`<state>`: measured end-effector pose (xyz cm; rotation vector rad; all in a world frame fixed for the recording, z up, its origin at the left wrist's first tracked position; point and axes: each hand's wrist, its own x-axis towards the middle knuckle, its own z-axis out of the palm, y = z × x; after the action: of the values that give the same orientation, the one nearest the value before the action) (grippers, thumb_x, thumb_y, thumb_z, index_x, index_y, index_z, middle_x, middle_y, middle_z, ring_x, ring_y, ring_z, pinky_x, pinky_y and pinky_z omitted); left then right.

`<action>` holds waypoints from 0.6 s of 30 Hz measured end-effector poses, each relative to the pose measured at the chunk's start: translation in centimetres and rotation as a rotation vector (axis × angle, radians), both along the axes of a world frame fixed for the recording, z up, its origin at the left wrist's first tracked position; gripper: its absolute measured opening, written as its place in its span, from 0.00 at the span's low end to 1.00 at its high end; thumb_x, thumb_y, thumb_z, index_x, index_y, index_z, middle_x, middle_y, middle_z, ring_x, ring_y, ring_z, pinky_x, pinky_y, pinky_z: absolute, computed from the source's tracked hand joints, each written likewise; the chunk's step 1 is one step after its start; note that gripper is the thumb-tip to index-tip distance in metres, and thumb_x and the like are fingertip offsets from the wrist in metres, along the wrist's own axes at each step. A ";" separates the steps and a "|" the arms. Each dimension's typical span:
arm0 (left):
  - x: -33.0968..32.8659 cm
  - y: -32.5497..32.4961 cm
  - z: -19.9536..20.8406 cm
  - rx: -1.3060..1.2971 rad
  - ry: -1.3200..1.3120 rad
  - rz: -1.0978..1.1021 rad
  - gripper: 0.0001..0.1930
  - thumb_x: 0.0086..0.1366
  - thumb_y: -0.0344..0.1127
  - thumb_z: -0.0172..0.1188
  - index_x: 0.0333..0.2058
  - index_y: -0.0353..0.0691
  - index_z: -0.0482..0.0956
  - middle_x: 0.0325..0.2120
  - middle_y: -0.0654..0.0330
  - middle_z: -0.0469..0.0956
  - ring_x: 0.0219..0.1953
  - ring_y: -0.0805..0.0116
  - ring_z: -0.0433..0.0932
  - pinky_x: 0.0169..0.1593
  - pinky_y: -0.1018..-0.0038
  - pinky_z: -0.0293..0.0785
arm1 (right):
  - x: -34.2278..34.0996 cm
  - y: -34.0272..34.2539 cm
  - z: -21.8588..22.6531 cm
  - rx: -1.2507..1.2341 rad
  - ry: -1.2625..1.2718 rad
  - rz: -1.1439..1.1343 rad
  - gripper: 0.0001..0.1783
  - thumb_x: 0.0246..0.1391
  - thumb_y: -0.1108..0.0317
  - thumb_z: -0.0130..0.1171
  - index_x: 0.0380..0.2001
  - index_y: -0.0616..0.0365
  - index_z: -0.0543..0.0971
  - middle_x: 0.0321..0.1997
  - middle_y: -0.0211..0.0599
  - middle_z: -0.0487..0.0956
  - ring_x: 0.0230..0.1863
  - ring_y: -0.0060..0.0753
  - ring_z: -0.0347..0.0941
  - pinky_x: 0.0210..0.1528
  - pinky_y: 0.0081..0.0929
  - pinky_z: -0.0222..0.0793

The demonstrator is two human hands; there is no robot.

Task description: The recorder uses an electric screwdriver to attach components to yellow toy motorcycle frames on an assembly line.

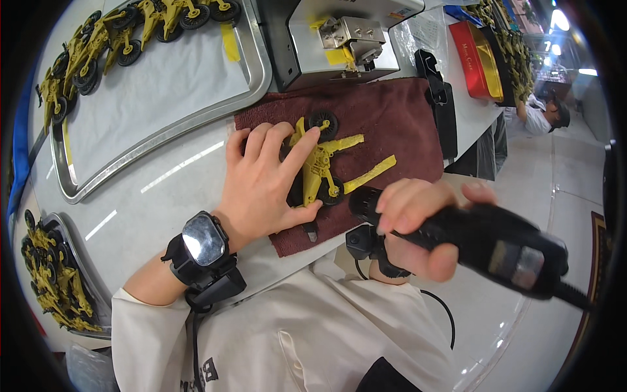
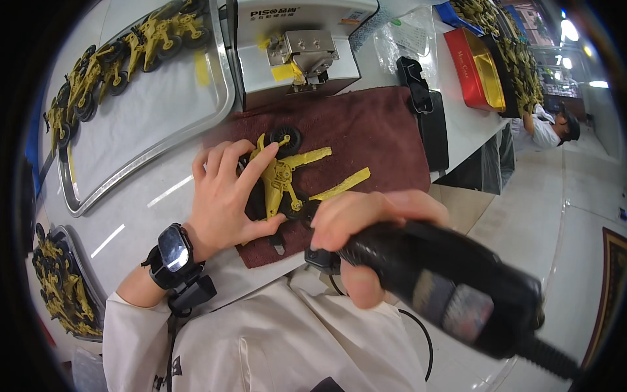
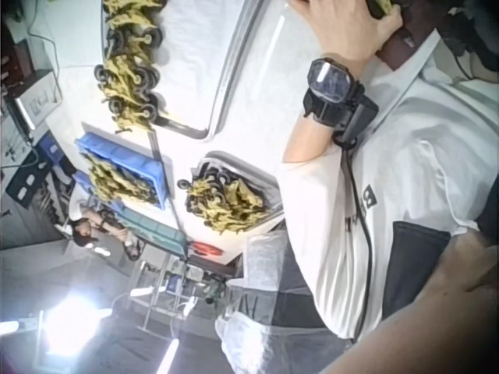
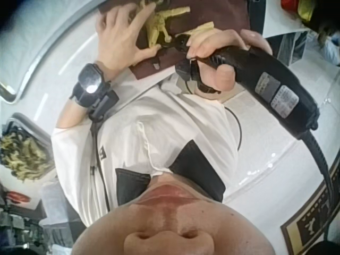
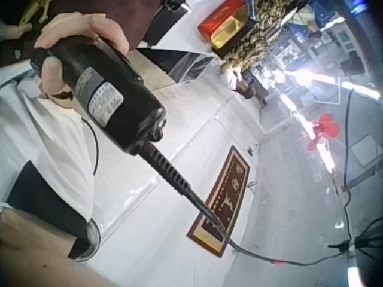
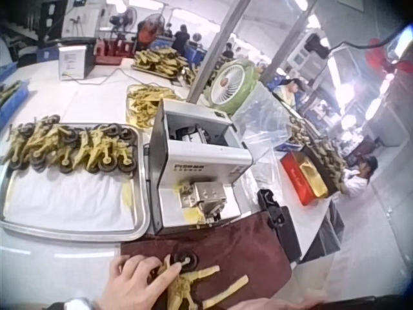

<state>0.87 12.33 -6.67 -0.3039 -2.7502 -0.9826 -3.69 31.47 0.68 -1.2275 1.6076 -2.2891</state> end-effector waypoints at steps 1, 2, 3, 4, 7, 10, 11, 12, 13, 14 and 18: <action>0.0 0.0 0.0 0.001 -0.001 0.001 0.45 0.34 0.52 0.69 0.56 0.48 0.66 0.46 0.54 0.64 0.49 0.53 0.63 0.55 0.56 0.52 | -0.1 0.0 -0.2 0.001 -0.001 0.001 0.37 0.52 0.68 0.61 0.58 0.57 0.51 0.32 0.50 0.75 0.30 0.41 0.73 0.35 0.42 0.70; -0.1 0.0 0.0 0.003 0.001 -0.002 0.45 0.34 0.51 0.69 0.56 0.48 0.66 0.46 0.54 0.64 0.49 0.53 0.63 0.55 0.56 0.52 | -0.1 0.0 -0.3 0.009 0.002 0.006 0.36 0.52 0.69 0.60 0.58 0.57 0.51 0.32 0.50 0.75 0.30 0.41 0.73 0.35 0.42 0.69; 0.0 0.0 -0.1 0.003 0.001 -0.006 0.45 0.34 0.51 0.69 0.56 0.48 0.66 0.46 0.54 0.64 0.50 0.53 0.62 0.55 0.56 0.52 | -0.1 0.0 -0.5 0.016 0.002 0.010 0.36 0.52 0.70 0.59 0.58 0.57 0.51 0.32 0.50 0.75 0.30 0.41 0.73 0.35 0.42 0.69; 0.0 0.0 -0.1 0.003 -0.001 -0.004 0.45 0.34 0.51 0.69 0.56 0.48 0.66 0.46 0.54 0.64 0.50 0.53 0.62 0.55 0.56 0.52 | -0.1 -0.1 -0.6 0.014 0.008 0.020 0.35 0.50 0.73 0.60 0.57 0.57 0.53 0.33 0.50 0.74 0.30 0.42 0.72 0.35 0.42 0.69; -0.1 -0.1 -0.1 0.007 0.002 0.002 0.46 0.34 0.51 0.69 0.56 0.48 0.66 0.46 0.54 0.64 0.49 0.53 0.62 0.55 0.56 0.52 | -0.3 -0.3 -0.7 0.064 0.045 0.087 0.35 0.46 0.76 0.63 0.54 0.58 0.55 0.33 0.50 0.74 0.29 0.43 0.72 0.36 0.43 0.69; 0.0 -0.2 -0.1 -0.003 0.008 -0.011 0.46 0.35 0.52 0.69 0.57 0.47 0.66 0.47 0.54 0.63 0.50 0.52 0.62 0.55 0.56 0.52 | -0.6 -0.7 -0.4 0.072 0.042 0.121 0.33 0.42 0.76 0.65 0.50 0.60 0.58 0.31 0.50 0.75 0.29 0.43 0.73 0.34 0.41 0.70; 0.1 -0.1 -0.1 -0.019 0.000 -0.019 0.45 0.36 0.53 0.68 0.57 0.47 0.65 0.47 0.53 0.63 0.50 0.52 0.61 0.55 0.56 0.52 | -0.8 -0.9 -0.4 0.057 0.042 0.162 0.33 0.42 0.75 0.65 0.49 0.61 0.58 0.31 0.50 0.75 0.29 0.43 0.73 0.33 0.40 0.71; 0.0 -0.1 -0.1 -0.037 -0.007 -0.025 0.45 0.37 0.54 0.67 0.57 0.46 0.65 0.47 0.53 0.63 0.51 0.52 0.61 0.55 0.56 0.52 | -1.0 -1.2 -0.1 0.108 0.094 0.062 0.31 0.52 0.55 0.60 0.49 0.61 0.57 0.27 0.44 0.74 0.20 0.36 0.71 0.27 0.33 0.70; -0.1 -0.2 0.0 -0.042 0.001 -0.019 0.45 0.37 0.54 0.67 0.57 0.46 0.65 0.47 0.53 0.63 0.51 0.52 0.61 0.55 0.56 0.52 | -1.4 -1.7 0.4 0.103 0.102 0.067 0.31 0.52 0.55 0.60 0.49 0.61 0.57 0.27 0.44 0.74 0.20 0.36 0.71 0.27 0.33 0.70; -0.2 -0.3 0.0 -0.032 -0.004 -0.007 0.45 0.38 0.55 0.66 0.57 0.45 0.65 0.47 0.52 0.63 0.51 0.51 0.61 0.55 0.55 0.52 | -2.0 -2.4 0.9 0.078 -0.027 -0.031 0.34 0.54 0.52 0.56 0.53 0.62 0.55 0.24 0.41 0.72 0.18 0.33 0.69 0.25 0.32 0.68; -0.5 -0.8 0.0 -0.015 -0.035 0.035 0.44 0.40 0.56 0.64 0.57 0.43 0.64 0.46 0.50 0.63 0.51 0.50 0.60 0.56 0.54 0.51 | -4.3 -4.5 2.0 0.239 -0.148 -0.176 0.40 0.57 0.46 0.47 0.61 0.63 0.48 0.20 0.36 0.68 0.14 0.30 0.65 0.21 0.30 0.64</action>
<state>0.39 11.58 -6.64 -0.2425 -2.7858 -0.9682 -7.99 26.94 2.65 -0.8748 1.9321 -2.1421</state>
